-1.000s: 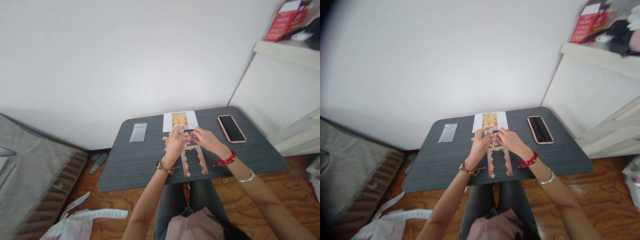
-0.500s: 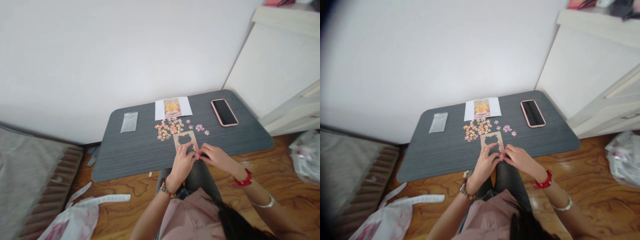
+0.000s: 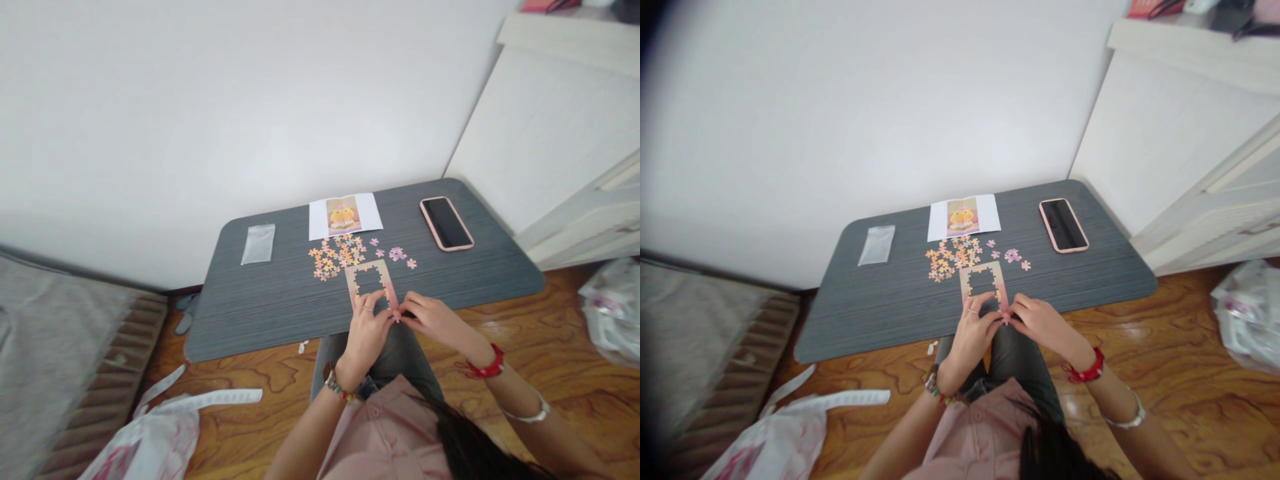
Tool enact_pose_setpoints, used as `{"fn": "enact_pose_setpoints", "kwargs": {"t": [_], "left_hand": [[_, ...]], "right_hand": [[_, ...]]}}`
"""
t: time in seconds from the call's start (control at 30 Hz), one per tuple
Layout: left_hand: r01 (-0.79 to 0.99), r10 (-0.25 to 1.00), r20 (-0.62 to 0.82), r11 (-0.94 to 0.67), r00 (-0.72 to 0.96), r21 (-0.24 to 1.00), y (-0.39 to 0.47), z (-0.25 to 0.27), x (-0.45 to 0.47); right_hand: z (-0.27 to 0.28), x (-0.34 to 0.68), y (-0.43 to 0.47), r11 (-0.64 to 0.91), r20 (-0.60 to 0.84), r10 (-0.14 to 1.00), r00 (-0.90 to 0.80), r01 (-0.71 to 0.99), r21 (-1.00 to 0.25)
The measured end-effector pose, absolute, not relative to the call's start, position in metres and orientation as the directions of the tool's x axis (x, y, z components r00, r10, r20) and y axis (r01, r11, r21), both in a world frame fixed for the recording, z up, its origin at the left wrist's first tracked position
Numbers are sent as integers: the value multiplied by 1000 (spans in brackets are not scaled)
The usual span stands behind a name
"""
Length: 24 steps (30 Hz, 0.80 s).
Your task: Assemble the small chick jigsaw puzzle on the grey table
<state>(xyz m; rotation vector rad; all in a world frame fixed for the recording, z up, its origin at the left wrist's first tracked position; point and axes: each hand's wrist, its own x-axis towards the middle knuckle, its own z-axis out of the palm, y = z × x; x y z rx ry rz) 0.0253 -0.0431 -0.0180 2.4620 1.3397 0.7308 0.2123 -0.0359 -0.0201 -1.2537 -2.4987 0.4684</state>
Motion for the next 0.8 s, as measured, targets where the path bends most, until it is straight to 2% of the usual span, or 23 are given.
{"fn": "enact_pose_setpoints", "kwargs": {"t": [0.27, 0.5, 0.57, 0.67, 0.8], "left_hand": [[723, 833, 306, -552, 460, 416, -43, -19, 26], [712, 786, 342, -615, 515, 340, -45, -20, 27], [702, 778, 342, -626, 527, 341, -45, -21, 27], [695, 789, 351, -612, 504, 378, -41, -20, 18], [765, 848, 390, -508, 360, 396, -20, -13, -14]], "right_hand": [[-22, 214, -39, 609, 157, 785, -599, 701, -372], [-20, 210, -46, 643, 191, 765, -615, 748, -164], [-20, 210, -46, 648, 199, 761, -618, 739, -184], [-20, 213, -41, 634, 196, 772, -605, 712, -301], [-17, 223, -19, 582, 189, 804, -563, 684, -440]]}}
